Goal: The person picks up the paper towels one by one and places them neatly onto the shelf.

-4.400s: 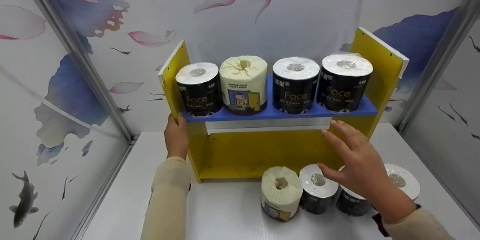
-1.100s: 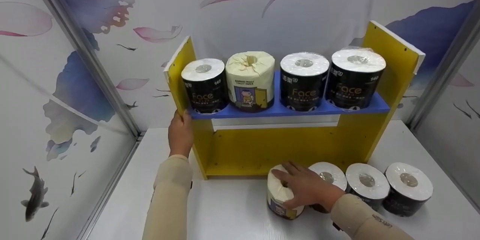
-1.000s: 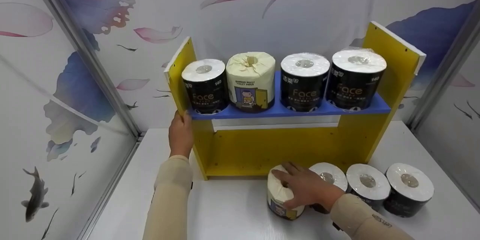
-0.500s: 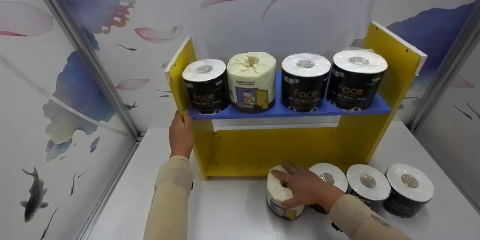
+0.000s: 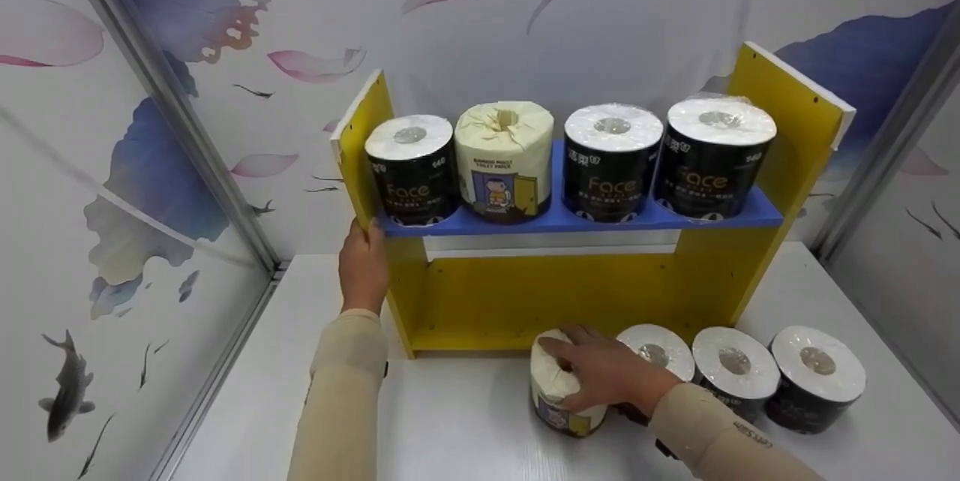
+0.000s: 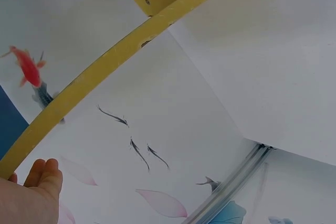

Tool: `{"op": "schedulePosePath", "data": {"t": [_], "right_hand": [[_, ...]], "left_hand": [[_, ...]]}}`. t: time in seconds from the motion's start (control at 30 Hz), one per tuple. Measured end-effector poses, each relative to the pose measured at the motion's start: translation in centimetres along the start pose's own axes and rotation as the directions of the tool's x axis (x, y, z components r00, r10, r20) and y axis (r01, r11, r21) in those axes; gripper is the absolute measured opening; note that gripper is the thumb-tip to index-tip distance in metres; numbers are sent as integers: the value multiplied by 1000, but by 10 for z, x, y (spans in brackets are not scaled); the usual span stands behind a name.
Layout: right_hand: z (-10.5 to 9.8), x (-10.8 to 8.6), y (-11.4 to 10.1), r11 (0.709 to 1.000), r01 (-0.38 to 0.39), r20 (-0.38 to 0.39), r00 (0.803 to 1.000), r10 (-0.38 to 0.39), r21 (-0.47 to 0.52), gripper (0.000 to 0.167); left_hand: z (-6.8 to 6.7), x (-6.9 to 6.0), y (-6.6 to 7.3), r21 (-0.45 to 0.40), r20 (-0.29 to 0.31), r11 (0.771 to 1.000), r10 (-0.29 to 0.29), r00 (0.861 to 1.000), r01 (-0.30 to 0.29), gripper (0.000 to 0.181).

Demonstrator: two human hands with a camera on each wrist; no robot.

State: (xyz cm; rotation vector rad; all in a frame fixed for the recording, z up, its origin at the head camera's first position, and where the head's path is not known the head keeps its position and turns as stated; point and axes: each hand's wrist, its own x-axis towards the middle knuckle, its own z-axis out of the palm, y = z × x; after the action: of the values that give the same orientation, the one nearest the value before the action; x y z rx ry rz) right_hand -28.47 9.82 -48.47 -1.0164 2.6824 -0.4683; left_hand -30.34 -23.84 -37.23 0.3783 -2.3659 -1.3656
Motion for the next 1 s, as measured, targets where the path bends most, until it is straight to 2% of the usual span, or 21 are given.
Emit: {"op": "schedulePosePath", "data": {"t": [0.2,0.4,0.67,1.0], "right_hand": [[1,1,0,999,29,-21,999,-29,-22,86],[0,1,-3,999,43,-23,999,-44,-34,85],[2,4,-6,1000,-7,-8,1000,6,-21,84],[6,7,-7,1000,-6,-34,999,5,-6,83]], "left_hand": [[0,0,1,1,-19,1000,29,999,-29,46],[0,0,1,-10,-9,1000,2,1000,-2,48],[1,-1,2,-19,-16,1000,-11,1000,11,45],[0,-2,2,-14,-25,1000,-3,1000,3,46]]}}
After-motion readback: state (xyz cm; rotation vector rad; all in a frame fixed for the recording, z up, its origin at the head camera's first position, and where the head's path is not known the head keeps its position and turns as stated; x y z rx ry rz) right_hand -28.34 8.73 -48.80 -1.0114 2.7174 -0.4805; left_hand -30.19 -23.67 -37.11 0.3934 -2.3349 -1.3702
